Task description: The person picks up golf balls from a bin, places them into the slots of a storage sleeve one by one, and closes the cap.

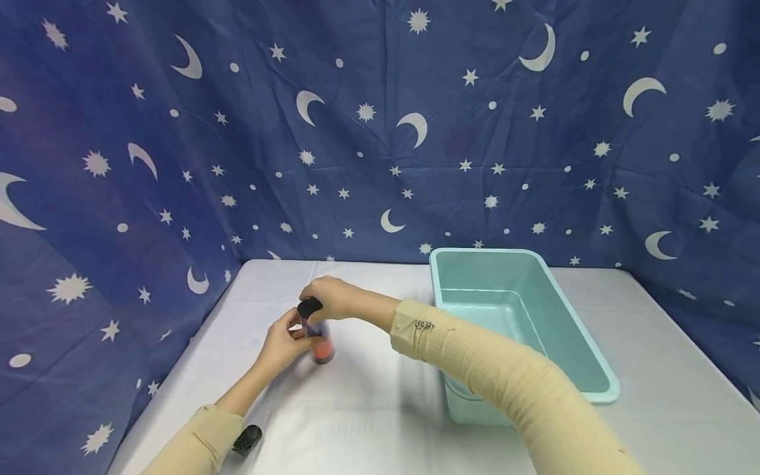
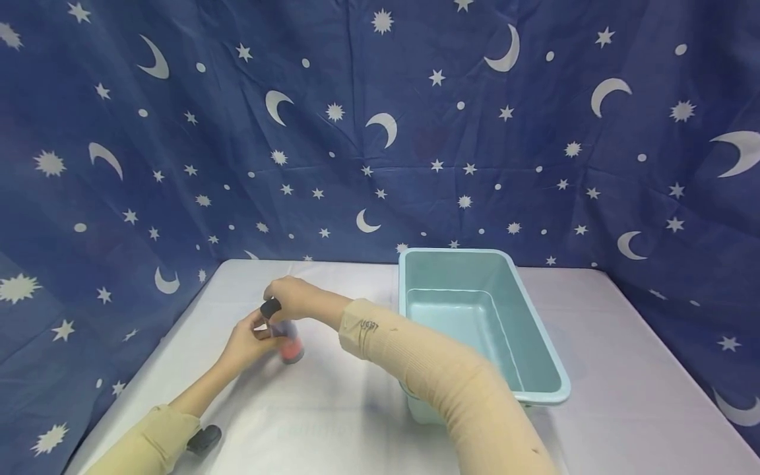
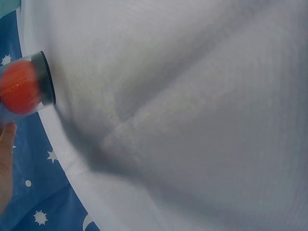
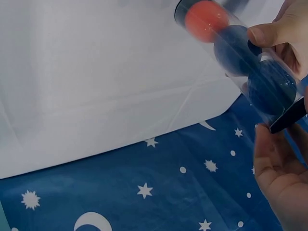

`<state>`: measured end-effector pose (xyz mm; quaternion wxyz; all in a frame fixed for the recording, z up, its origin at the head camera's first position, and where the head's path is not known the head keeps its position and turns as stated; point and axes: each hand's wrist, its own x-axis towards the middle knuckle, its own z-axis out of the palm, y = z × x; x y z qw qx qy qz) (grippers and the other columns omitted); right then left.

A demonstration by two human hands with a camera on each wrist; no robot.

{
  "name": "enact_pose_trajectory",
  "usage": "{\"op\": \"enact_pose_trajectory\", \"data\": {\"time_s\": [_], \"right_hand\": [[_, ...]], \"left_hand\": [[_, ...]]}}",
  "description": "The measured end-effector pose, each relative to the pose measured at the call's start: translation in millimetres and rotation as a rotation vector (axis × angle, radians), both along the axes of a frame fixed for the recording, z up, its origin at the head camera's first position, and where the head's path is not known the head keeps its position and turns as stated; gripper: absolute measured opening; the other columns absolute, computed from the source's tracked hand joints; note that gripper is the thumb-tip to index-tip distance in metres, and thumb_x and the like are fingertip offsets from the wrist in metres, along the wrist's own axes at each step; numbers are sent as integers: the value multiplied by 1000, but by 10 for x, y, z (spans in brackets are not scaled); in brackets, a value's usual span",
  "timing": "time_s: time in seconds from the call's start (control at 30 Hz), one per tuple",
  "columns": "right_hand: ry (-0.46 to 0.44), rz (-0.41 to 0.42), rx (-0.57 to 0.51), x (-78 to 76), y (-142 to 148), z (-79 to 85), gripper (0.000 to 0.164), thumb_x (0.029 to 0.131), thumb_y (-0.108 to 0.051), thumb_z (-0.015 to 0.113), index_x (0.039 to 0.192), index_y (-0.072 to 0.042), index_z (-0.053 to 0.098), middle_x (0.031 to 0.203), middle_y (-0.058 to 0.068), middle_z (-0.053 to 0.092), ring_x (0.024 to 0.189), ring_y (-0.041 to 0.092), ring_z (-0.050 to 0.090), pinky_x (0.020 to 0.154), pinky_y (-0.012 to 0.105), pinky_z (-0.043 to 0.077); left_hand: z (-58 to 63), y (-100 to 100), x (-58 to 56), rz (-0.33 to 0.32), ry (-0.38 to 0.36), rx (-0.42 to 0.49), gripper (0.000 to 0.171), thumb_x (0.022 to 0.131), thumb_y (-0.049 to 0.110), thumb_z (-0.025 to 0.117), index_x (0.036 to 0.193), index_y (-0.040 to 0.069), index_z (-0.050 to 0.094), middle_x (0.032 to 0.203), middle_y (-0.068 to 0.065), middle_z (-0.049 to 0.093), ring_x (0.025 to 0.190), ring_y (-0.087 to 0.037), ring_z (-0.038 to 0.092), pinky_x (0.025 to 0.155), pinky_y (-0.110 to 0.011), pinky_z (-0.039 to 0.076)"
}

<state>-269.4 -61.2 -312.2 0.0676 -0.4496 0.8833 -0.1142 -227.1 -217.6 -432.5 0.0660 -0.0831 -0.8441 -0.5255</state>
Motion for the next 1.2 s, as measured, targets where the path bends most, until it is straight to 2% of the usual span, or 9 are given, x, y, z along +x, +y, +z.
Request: {"op": "enact_pose_trajectory", "data": {"time_s": [0.1,0.2,0.43,0.73,1.03,1.13,1.2], "right_hand": [[16,-14,3,-18,-16,-4,42,78,-20,77,116,-5,66,112,5,68,103,15,61,89,22,47],[28,-14,8,-40,-37,2,42,75,-21,80,112,-6,68,109,5,68,101,15,61,87,21,47],[53,20,45,-90,-78,45,34,72,-22,82,100,-7,73,99,3,71,92,13,59,81,20,46],[50,24,101,-98,-137,66,26,71,-19,83,92,-7,75,89,1,73,80,8,55,74,17,44],[68,4,126,-51,-164,83,32,70,-18,84,99,-7,74,97,2,72,90,12,60,79,20,47],[70,-11,120,-47,-149,75,37,71,-19,83,104,-6,72,103,2,71,98,14,61,86,22,47],[57,-16,108,-46,-122,61,47,72,-21,83,113,-6,68,113,3,69,107,16,60,93,23,46]], "left_hand": [[5,10,7,-2,55,3,63,72,20,82,125,2,53,109,-18,62,99,-36,66,84,-31,55],[8,8,8,-6,79,3,63,71,21,82,124,2,54,106,-15,62,95,-33,68,81,-29,56],[17,-13,-20,-14,-14,13,63,75,14,79,129,3,50,115,-20,58,105,-37,64,87,-31,54],[12,-10,-19,-21,-42,27,61,75,12,79,129,4,51,117,-19,57,108,-37,62,88,-31,54],[36,-8,0,-17,-40,14,62,75,13,80,129,4,51,118,-19,58,108,-37,62,88,-31,54],[47,-7,-1,-15,-30,-1,62,75,13,80,129,3,51,117,-20,59,108,-37,62,89,-33,53],[51,-12,2,-33,-15,-12,63,76,11,78,131,0,49,120,-23,57,110,-39,60,92,-38,51]]}}
